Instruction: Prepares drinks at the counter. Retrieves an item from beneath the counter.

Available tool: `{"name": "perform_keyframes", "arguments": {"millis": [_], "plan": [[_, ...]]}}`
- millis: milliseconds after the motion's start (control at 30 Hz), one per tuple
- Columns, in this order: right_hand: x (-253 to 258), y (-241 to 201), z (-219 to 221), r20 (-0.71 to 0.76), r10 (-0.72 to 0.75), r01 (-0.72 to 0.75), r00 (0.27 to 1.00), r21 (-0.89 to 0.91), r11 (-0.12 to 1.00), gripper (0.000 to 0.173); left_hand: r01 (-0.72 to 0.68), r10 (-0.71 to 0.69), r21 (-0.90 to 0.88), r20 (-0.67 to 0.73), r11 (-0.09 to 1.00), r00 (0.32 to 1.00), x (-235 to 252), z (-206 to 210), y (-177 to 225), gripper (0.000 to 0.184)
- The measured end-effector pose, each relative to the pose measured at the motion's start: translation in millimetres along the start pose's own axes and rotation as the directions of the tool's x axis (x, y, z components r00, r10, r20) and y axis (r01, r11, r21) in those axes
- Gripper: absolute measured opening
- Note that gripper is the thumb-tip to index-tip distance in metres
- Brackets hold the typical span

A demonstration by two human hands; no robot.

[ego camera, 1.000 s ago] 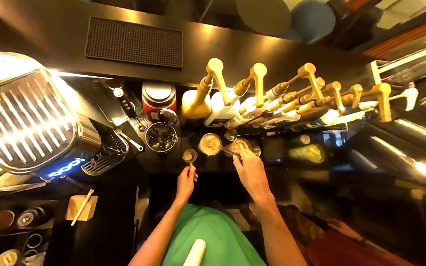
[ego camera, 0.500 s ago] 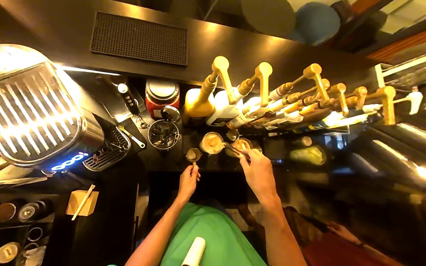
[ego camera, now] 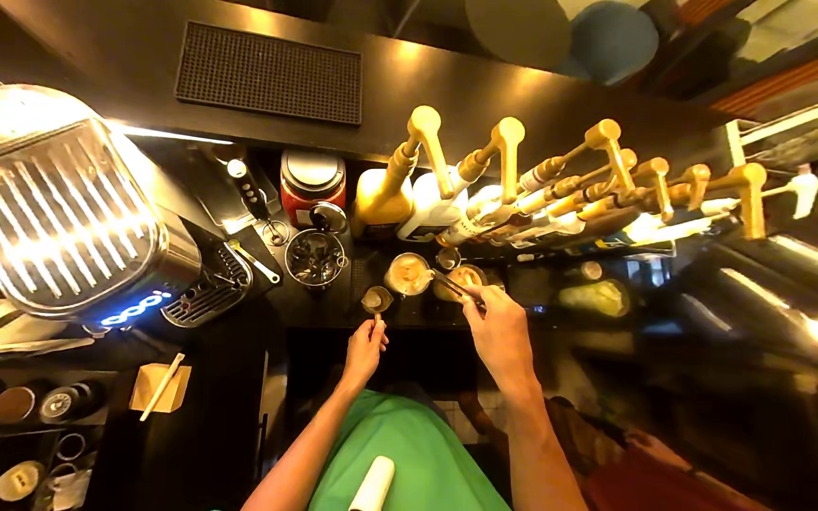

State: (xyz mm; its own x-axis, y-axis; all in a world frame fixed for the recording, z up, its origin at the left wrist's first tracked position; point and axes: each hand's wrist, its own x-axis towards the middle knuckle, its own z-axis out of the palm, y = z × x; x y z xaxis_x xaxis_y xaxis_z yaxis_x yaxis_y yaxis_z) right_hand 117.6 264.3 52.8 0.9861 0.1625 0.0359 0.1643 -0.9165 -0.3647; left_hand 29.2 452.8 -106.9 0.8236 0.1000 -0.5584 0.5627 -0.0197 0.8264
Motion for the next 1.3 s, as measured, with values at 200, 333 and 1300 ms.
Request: {"name": "perform_keyframes", "arguments": {"millis": [200,333,1300], "plan": [[-2,-3,-3,-0.006,-0.026,0.026,1.0,0.027,0.999,0.021,-0.003,0.002,0.002,0.019,1.0,1.0,-3,-1,2,0.037],[-3,-3,-2,-0.012,-0.041,0.041,0.999,0.036,0.999,0.021,0.007,-0.008,0.014,0.04,1.0,0.999,-7,-3,5,0.037],[-21,-18,27,0.112,-0.141,0.124,0.984,0.145,0.982,0.022,-0.052,0.052,-0.002,0.084,0.999,0.995,-14,-17,9,0.034]]}}
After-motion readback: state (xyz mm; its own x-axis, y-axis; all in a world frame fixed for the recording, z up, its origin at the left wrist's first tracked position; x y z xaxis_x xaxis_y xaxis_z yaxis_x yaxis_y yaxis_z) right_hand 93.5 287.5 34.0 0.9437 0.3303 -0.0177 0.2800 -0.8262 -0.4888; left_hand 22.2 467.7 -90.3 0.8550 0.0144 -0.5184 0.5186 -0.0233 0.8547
